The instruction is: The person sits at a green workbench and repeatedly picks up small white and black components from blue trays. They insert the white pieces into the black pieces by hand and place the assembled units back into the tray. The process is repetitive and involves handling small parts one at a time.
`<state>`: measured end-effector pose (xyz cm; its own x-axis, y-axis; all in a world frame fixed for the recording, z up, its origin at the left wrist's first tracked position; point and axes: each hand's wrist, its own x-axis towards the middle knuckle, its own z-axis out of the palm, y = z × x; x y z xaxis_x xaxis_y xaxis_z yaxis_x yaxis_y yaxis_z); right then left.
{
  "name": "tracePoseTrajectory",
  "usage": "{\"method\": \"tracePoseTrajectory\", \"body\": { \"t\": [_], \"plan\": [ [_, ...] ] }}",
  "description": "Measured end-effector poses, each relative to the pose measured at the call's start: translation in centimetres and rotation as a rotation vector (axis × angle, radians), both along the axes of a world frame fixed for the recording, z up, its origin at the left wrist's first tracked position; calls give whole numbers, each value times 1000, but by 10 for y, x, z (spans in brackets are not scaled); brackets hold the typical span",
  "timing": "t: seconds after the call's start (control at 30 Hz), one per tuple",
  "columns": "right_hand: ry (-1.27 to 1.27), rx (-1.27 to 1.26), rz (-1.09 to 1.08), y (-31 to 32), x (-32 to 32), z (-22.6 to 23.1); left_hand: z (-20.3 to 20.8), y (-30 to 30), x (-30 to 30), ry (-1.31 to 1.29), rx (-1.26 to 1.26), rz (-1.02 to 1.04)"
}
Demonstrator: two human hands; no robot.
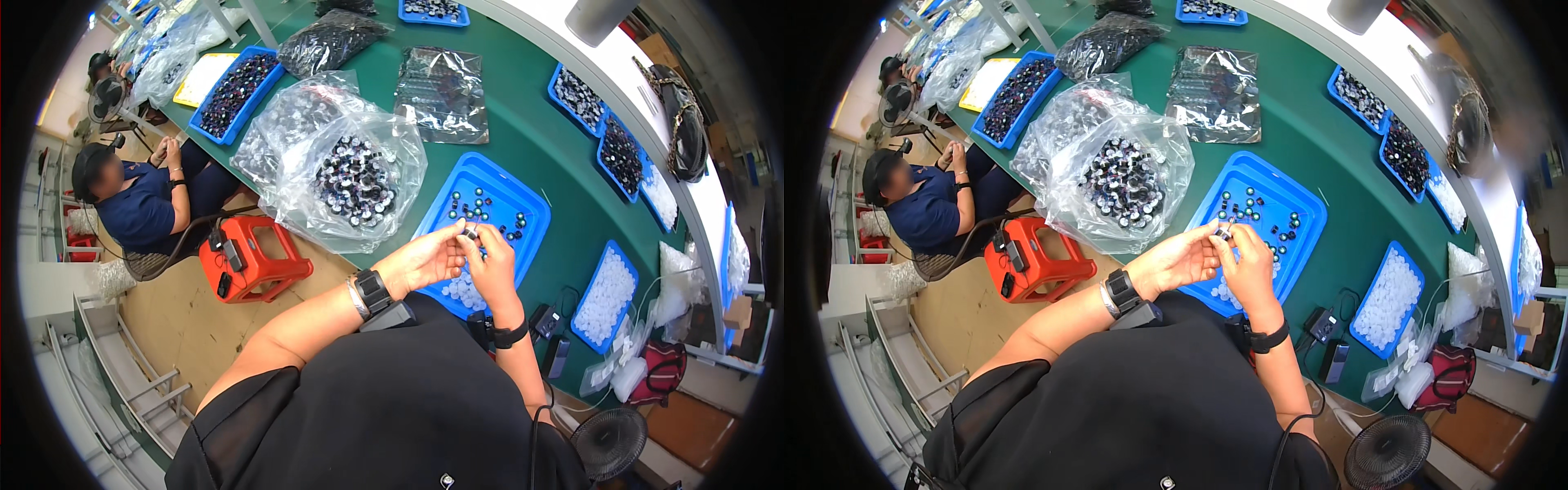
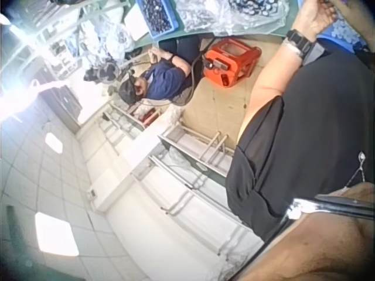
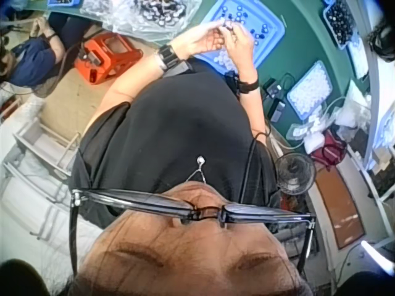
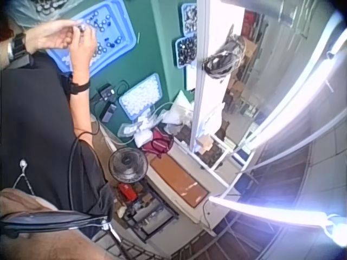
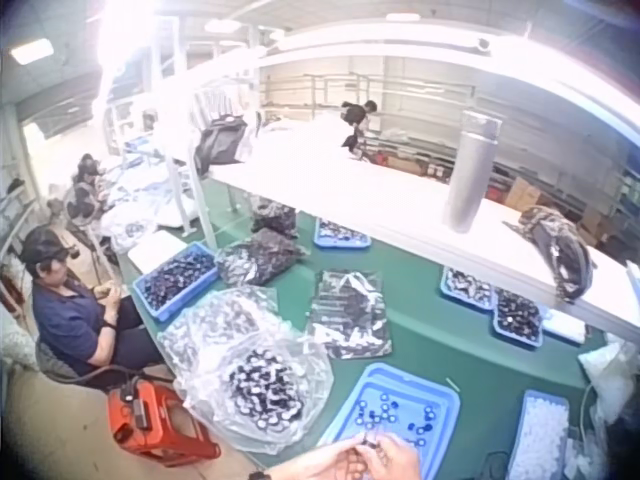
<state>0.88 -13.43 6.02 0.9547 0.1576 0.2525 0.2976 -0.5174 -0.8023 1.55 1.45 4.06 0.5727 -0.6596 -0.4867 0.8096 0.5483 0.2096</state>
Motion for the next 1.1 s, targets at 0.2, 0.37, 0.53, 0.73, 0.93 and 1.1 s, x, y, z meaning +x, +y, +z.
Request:
{"method": "tracePoseTrajectory", "body": {
  "t": [0.2, 0.37, 0.53, 0.73, 0.93, 1.1],
  "plan": [
    [-185, -214, 61, 4, -5, -14, -21, 1, -10, 113, -29, 36],
    [283, -110, 110, 4, -13, -28, -57, 20, -8, 213, 38, 130],
    [493, 92, -56, -45, -8, -93, -70, 88, 41, 263, -28, 615],
    [545, -44, -286, -85, -4, -158, -99, 125, 61, 80, 108, 448],
    [309, -526, -310, -63, 9, -154, -132, 27, 2, 109, 504, -136],
    [244, -658, -235, -68, 11, -163, -133, -21, -7, -54, 699, -598]
  ]
}}
